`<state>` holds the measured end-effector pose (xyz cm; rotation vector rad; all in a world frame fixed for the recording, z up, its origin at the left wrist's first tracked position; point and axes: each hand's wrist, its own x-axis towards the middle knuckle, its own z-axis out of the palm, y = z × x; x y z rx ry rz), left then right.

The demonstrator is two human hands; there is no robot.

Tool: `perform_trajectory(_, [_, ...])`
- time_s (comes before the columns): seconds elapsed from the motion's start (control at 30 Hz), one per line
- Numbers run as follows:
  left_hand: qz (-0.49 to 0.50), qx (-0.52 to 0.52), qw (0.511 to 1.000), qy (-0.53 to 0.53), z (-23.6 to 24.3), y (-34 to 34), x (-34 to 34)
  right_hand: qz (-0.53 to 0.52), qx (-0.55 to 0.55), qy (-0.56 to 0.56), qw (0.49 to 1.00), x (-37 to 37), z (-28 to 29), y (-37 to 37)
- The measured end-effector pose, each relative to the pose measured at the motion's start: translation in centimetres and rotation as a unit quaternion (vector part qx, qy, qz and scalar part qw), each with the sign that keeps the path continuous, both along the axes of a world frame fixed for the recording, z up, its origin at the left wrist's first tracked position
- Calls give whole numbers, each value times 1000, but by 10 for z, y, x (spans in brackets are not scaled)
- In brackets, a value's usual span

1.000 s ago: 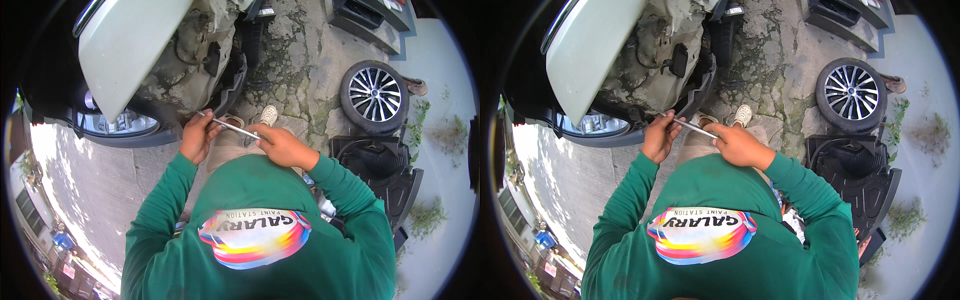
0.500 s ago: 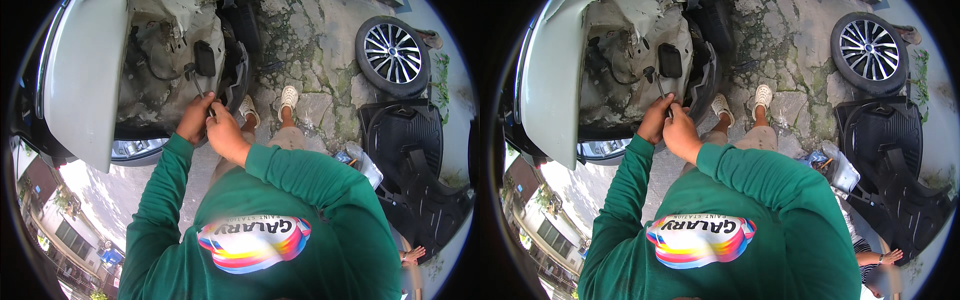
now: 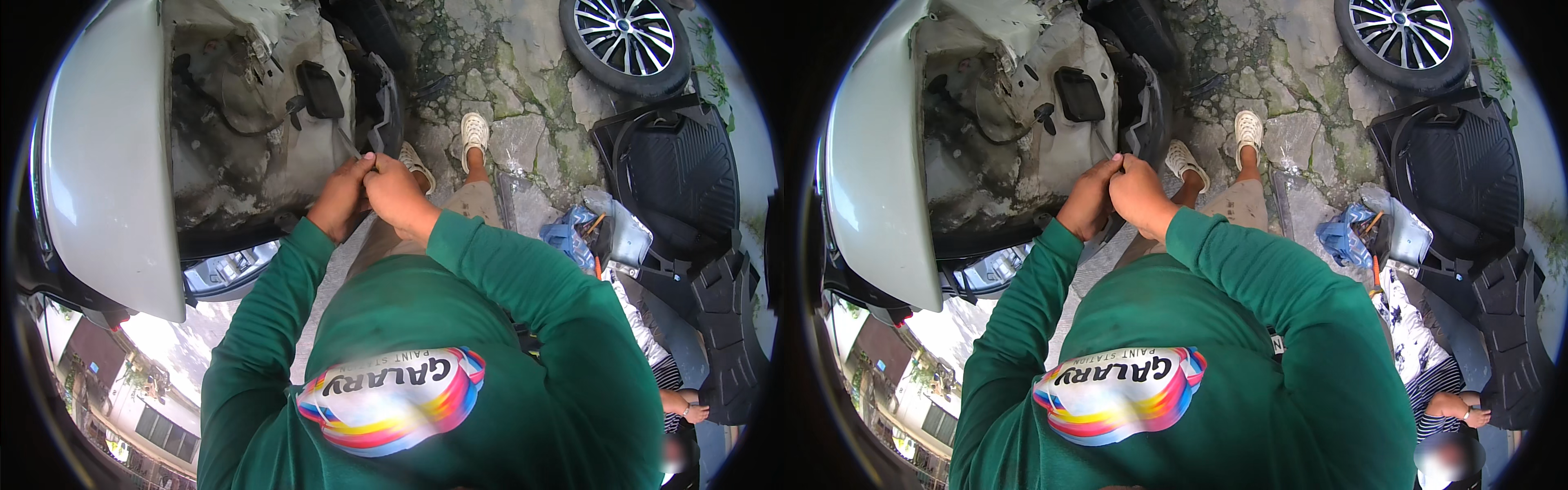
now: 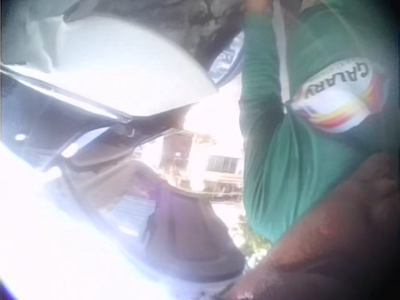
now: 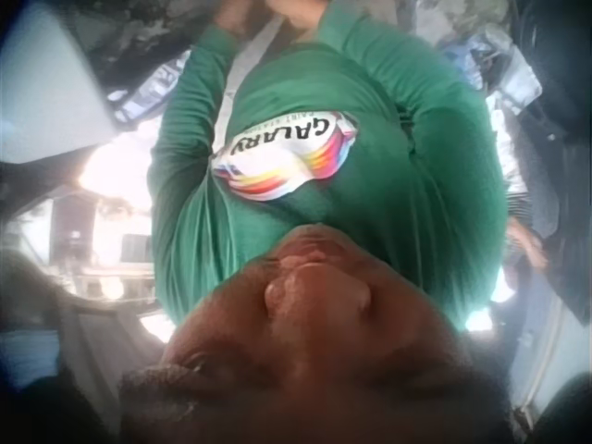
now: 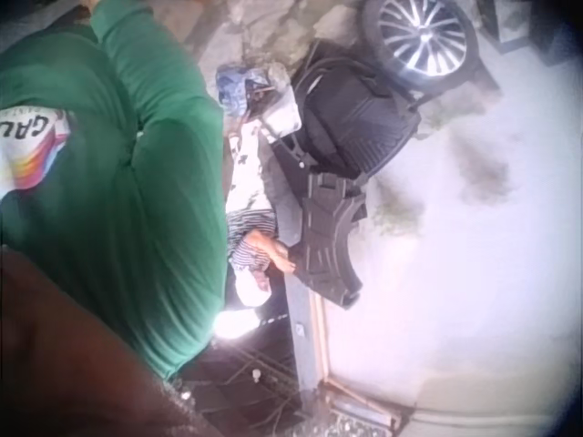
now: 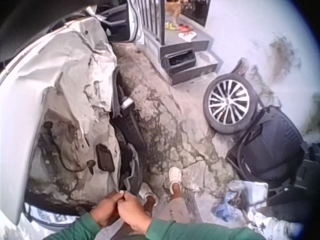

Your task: The person uses a metal rod and a hammer to pry and adjust the damaged front bumper of a white car. They repeatedly insert the rod into gaps, apply force, and occasionally strike the rod with the hammer to reposition the bumper panel.

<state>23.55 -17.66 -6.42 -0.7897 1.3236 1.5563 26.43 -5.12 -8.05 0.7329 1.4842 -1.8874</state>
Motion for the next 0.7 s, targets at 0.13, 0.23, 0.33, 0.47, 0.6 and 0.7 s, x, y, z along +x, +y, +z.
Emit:
perform_trajectory(0.13, [-22, -13, 1000, 8, 23, -1, -1, -28, -61, -19, 998, -3, 10, 16])
perform_trajectory(0.23, [-85, -60, 993, 53, 28, -2, 5, 27, -7, 18, 999, -12, 12, 38])
perform_trajectory(0.33, [-306, -172, 902, 252, 23, -17, 6, 109, 106, 120, 981, -2, 2, 33])
perform_trajectory(0.47, [-330, -161, 900, 233, 50, -15, -9, 123, 132, 145, 973, 0, 8, 43])
perform_trajectory(0.6, [-269, -139, 940, 158, 32, -9, -16, 46, 110, 166, 979, 18, -3, 25])
perform_trajectory(0.7, [-303, -177, 911, 218, 0, -13, -15, 2, 115, 122, 986, 35, -8, -7])
